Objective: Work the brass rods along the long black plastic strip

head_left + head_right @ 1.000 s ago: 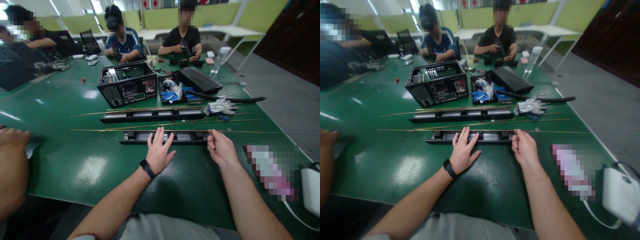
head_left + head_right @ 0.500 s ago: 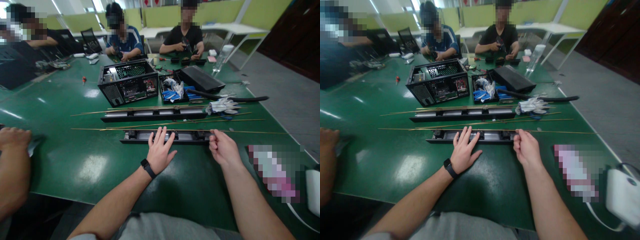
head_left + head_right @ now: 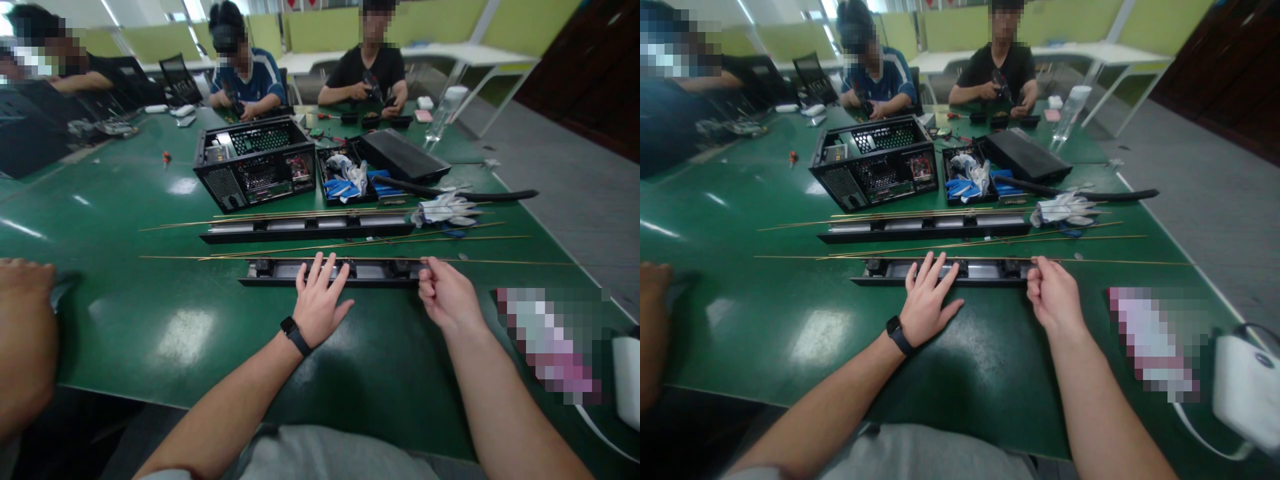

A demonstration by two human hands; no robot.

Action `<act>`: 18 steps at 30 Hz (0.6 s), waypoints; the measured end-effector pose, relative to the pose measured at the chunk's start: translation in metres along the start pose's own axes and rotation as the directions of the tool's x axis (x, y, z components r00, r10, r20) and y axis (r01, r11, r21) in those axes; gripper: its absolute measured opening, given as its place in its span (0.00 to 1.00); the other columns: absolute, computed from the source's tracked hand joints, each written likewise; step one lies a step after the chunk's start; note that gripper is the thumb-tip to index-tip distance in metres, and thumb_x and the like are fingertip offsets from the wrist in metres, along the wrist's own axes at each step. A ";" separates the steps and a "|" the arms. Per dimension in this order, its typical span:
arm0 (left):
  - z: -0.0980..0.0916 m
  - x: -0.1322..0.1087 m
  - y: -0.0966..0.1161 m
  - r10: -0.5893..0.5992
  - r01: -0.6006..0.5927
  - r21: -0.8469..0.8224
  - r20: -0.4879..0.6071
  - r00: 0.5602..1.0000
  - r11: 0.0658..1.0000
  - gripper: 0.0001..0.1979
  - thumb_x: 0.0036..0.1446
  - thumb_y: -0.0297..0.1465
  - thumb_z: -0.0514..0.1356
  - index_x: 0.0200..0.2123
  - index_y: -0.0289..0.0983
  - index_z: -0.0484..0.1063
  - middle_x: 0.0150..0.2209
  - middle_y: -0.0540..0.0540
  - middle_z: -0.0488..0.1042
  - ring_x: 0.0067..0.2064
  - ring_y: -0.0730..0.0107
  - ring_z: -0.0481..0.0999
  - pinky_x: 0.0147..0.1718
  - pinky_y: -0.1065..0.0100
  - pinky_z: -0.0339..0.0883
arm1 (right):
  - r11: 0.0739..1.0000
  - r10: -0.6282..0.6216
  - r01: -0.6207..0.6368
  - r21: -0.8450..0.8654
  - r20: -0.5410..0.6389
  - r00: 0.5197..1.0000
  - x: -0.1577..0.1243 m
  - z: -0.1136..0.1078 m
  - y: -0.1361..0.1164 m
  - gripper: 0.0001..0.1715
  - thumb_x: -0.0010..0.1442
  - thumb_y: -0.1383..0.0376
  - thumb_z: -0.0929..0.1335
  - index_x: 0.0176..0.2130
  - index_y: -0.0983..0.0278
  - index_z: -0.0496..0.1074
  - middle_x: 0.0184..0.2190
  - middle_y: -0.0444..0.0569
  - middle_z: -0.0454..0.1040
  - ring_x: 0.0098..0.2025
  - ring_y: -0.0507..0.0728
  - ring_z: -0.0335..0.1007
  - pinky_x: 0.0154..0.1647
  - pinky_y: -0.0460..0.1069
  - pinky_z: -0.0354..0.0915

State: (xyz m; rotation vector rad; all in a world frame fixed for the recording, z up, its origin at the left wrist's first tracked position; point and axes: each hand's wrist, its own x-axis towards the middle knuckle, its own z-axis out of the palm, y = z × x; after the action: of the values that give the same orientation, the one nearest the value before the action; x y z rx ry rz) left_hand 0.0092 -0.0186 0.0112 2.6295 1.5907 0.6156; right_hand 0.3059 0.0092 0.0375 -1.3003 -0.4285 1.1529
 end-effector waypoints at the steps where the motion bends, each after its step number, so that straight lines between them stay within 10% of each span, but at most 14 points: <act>1: 0.000 0.000 0.000 0.000 0.000 0.000 0.002 1.000 1.000 0.39 0.77 0.40 0.75 0.86 0.46 0.75 0.90 0.31 0.65 0.92 0.28 0.62 0.86 0.25 0.63 | 1.000 0.004 -0.004 -0.001 -0.015 1.000 -0.001 0.001 -0.001 0.20 0.73 0.57 0.85 0.42 0.57 0.75 0.24 0.37 0.73 0.16 0.47 0.59 0.12 0.39 0.51; 18: -0.001 0.002 0.001 -0.004 0.003 0.038 0.020 1.000 0.999 0.40 0.77 0.42 0.76 0.87 0.48 0.74 0.91 0.34 0.66 0.92 0.28 0.61 0.86 0.26 0.62 | 0.999 0.038 -0.038 -0.003 -0.090 0.995 -0.005 0.009 -0.007 0.14 0.81 0.61 0.79 0.42 0.60 0.76 0.25 0.38 0.73 0.15 0.46 0.58 0.11 0.39 0.49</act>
State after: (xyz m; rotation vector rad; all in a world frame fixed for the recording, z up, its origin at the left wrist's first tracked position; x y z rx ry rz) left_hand 0.0103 -0.0172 0.0130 2.6506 1.6171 0.5623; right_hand 0.2996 0.0107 0.0482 -1.3639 -0.3422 1.1212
